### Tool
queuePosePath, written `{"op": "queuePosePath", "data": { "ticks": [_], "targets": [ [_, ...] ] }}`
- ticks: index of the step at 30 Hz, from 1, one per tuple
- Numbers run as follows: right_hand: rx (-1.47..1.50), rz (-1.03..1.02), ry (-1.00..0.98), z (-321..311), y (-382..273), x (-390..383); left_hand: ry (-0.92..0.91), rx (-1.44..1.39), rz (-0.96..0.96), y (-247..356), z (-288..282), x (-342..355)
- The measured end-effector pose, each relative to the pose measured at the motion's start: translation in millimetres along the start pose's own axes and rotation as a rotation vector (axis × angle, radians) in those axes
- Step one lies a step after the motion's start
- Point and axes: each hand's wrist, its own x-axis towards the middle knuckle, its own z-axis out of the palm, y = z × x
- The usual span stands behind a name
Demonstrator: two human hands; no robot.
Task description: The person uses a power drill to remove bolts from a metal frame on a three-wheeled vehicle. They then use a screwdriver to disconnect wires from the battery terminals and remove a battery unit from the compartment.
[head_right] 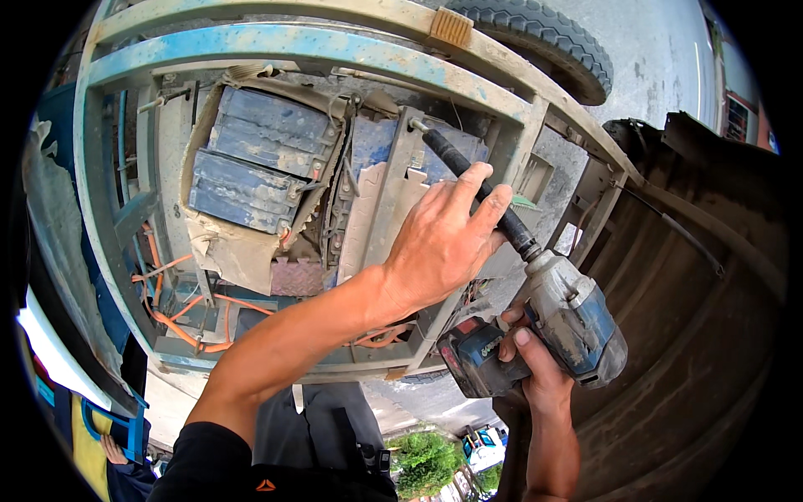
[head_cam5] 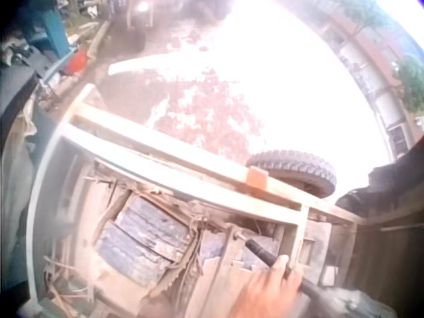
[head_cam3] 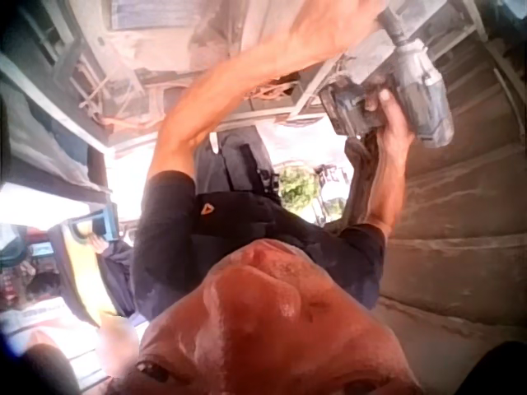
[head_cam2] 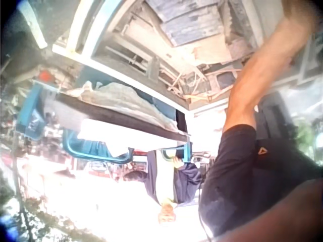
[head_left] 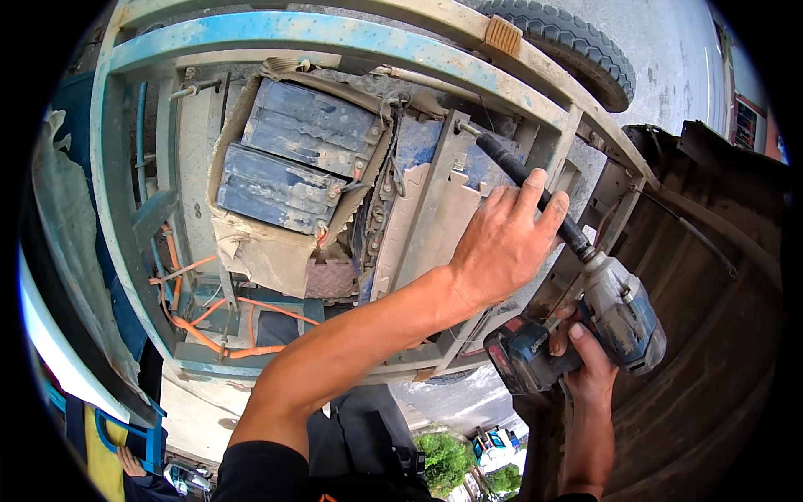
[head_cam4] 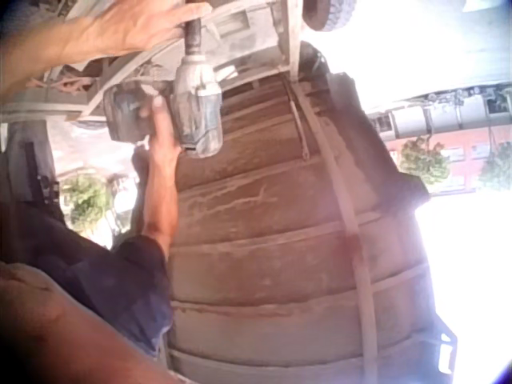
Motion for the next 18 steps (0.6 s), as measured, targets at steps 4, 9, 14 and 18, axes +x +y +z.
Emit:
{"op": "queuePosePath", "data": {
  "ticks": [4, 9, 14, 18],
  "targets": [
    [-0.116, -0.009, 0.006, 8.2, -11.8, 4.6, 0.042, 0.009, -0.016, -9.3, 2.8, 0.8],
    [-0.304, -0.070, -0.028, 4.4, -32.5, 1.6, 0.105, -0.064, -0.012, -1.5, -2.9, 4.7],
    [-0.384, -0.030, -0.075, 21.2, -48.2, 13.8, 0.098, -0.036, -0.049, -16.8, -4.5, 4.6],
    [-0.463, -0.003, -0.094, 30.5, -60.8, 38.5, 0.085, -0.137, -0.147, -33.1, -4.7, 12.7]
  ]
}}
